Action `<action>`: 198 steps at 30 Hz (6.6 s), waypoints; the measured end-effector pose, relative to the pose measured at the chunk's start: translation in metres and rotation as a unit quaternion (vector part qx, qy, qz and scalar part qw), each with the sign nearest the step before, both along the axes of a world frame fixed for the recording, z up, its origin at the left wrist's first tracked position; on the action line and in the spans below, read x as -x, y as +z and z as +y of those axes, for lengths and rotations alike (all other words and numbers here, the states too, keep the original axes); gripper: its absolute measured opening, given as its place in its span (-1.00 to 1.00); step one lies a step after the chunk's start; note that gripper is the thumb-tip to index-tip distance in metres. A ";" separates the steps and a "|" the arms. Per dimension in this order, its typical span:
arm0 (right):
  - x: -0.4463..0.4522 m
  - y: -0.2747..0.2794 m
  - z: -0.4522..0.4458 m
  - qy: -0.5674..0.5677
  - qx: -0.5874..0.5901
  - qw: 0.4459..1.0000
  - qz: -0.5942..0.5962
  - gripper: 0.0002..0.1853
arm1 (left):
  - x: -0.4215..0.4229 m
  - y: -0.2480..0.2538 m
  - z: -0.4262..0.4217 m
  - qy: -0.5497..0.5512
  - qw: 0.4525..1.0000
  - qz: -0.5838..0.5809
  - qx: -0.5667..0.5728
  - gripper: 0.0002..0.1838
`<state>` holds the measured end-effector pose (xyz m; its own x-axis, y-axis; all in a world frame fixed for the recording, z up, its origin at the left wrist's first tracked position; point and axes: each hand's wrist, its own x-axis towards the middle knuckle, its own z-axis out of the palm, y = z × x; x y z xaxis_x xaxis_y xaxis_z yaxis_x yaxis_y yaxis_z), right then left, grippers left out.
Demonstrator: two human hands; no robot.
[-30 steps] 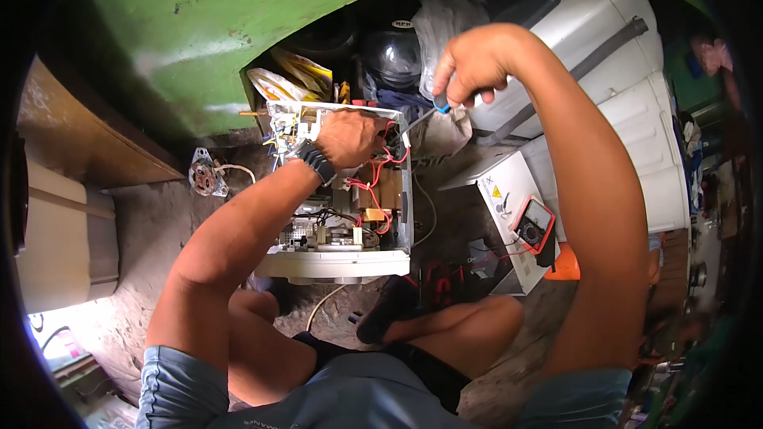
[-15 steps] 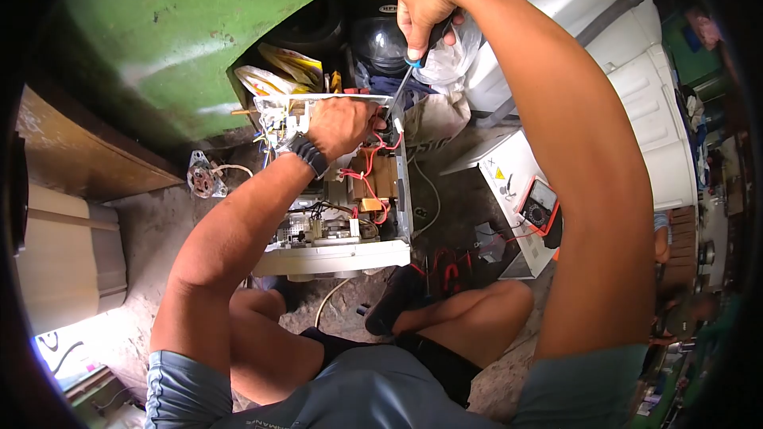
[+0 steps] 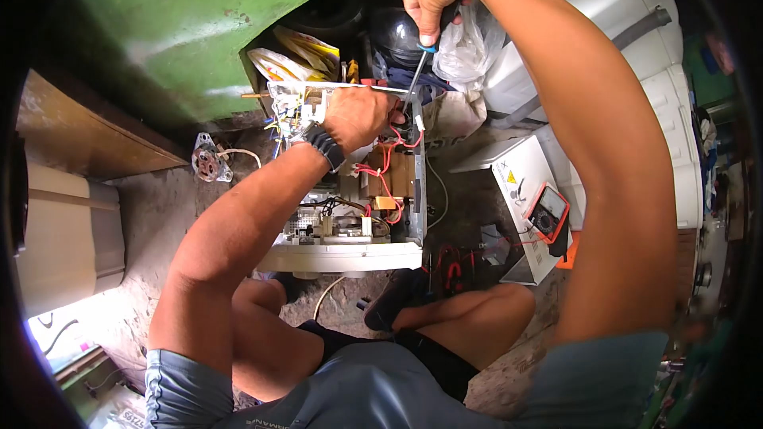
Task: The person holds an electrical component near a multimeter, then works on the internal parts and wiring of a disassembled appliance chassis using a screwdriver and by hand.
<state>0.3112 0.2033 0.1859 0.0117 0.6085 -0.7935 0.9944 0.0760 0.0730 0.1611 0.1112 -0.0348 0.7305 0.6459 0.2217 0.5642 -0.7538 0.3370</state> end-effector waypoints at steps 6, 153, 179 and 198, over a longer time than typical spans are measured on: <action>0.032 0.018 -0.047 0.063 -0.080 0.992 -0.080 -0.73 | 0.003 0.011 -0.002 -0.035 0.999 0.025 0.026 -0.53; 0.058 -0.133 -0.205 -0.054 -0.609 0.461 0.643 -0.75 | 0.008 0.012 0.006 -0.049 0.994 0.060 0.079 -0.60; 0.011 -0.138 -0.199 -0.186 -0.624 0.342 0.678 -0.87 | 0.005 0.011 0.003 -0.014 0.993 0.057 0.103 -0.66; 0.015 -0.133 -0.197 -0.235 -0.622 0.312 0.679 -0.85 | 0.003 0.005 0.006 -0.025 0.994 0.028 0.102 -0.68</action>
<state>0.2962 0.0068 0.0530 0.4981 0.6407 0.5843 0.0526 0.6503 -0.7579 0.1577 0.1175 -0.0297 0.7705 0.6356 0.0471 0.5499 -0.7003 0.4551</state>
